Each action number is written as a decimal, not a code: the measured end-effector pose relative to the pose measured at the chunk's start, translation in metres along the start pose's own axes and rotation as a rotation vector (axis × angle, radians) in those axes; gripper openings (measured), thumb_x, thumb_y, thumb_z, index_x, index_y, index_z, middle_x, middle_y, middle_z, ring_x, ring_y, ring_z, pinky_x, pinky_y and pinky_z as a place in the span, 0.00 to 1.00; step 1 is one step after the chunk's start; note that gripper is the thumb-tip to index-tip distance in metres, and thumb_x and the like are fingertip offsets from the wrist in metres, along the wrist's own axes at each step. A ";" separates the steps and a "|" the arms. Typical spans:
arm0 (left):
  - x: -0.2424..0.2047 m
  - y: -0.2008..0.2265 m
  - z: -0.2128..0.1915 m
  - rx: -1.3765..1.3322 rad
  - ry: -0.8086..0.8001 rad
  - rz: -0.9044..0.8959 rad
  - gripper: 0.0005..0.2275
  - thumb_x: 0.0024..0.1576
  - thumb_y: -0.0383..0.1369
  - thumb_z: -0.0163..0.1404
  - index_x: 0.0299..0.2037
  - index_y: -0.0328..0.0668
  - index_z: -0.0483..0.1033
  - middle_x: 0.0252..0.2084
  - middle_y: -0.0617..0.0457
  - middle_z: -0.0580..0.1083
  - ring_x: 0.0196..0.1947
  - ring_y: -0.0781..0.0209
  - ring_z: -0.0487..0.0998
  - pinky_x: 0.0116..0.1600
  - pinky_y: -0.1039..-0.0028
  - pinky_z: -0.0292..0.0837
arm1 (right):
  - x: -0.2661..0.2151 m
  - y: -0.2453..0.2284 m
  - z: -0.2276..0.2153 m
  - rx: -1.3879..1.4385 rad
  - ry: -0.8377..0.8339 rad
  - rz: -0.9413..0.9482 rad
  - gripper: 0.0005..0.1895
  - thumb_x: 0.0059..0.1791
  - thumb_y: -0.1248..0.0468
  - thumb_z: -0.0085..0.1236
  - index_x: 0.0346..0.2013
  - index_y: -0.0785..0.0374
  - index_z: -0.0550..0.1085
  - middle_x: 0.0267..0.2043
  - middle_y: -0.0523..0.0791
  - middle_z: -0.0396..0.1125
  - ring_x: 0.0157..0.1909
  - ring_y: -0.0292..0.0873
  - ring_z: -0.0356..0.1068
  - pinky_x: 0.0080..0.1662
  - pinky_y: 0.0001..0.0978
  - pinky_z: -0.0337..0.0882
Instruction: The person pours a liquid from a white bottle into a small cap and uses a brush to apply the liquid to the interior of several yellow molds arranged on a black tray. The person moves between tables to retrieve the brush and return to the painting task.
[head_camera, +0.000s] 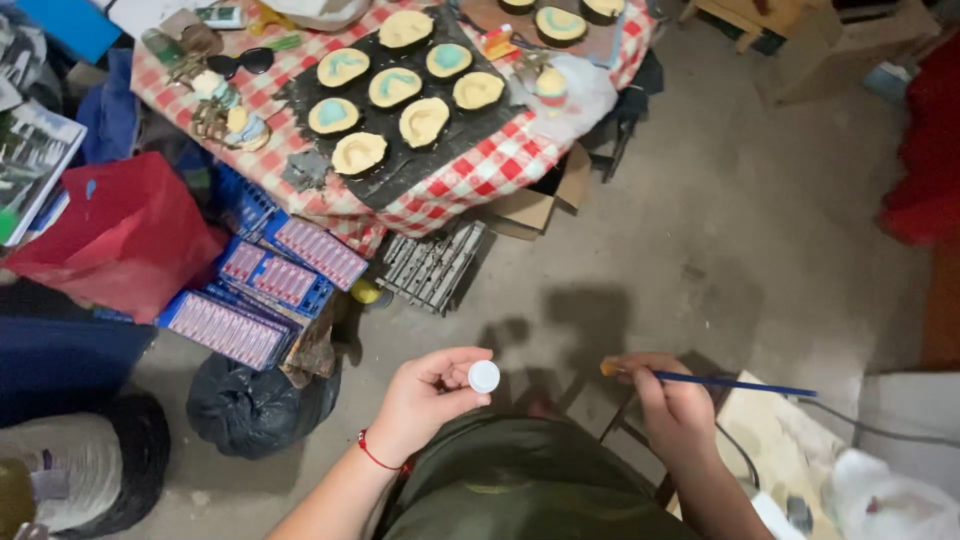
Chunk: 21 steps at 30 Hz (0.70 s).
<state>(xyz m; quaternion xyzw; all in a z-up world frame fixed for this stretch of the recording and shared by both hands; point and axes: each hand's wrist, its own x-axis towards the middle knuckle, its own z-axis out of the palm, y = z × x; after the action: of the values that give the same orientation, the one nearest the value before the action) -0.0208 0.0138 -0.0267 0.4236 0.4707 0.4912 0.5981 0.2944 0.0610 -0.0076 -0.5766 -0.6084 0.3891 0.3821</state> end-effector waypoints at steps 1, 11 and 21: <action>0.006 0.001 0.001 -0.001 0.044 -0.034 0.22 0.45 0.18 0.65 0.52 0.38 0.80 0.38 0.52 0.82 0.36 0.70 0.79 0.48 0.78 0.78 | 0.017 -0.006 0.000 -0.156 -0.069 0.074 0.12 0.53 0.67 0.47 0.36 0.60 0.81 0.48 0.41 0.80 0.55 0.39 0.78 0.58 0.31 0.71; 0.140 -0.007 0.018 -0.088 0.221 0.091 0.23 0.45 0.19 0.65 0.54 0.33 0.78 0.34 0.51 0.82 0.33 0.71 0.80 0.43 0.76 0.79 | 0.209 0.088 -0.042 0.157 -0.160 -0.091 0.08 0.47 0.71 0.65 0.40 0.68 0.82 0.36 0.53 0.78 0.39 0.42 0.74 0.45 0.38 0.75; 0.275 -0.013 0.061 -0.212 0.430 0.168 0.24 0.45 0.18 0.65 0.55 0.30 0.76 0.35 0.48 0.82 0.36 0.68 0.81 0.46 0.73 0.79 | 0.395 0.054 -0.042 0.102 -0.444 -0.167 0.15 0.56 0.62 0.50 0.51 0.68 0.78 0.37 0.55 0.78 0.42 0.49 0.79 0.47 0.45 0.78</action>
<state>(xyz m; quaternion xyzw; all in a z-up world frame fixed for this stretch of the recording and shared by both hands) 0.0615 0.2803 -0.0678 0.2819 0.4961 0.6646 0.4823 0.3373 0.4586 -0.0336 -0.4046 -0.7025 0.5035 0.2987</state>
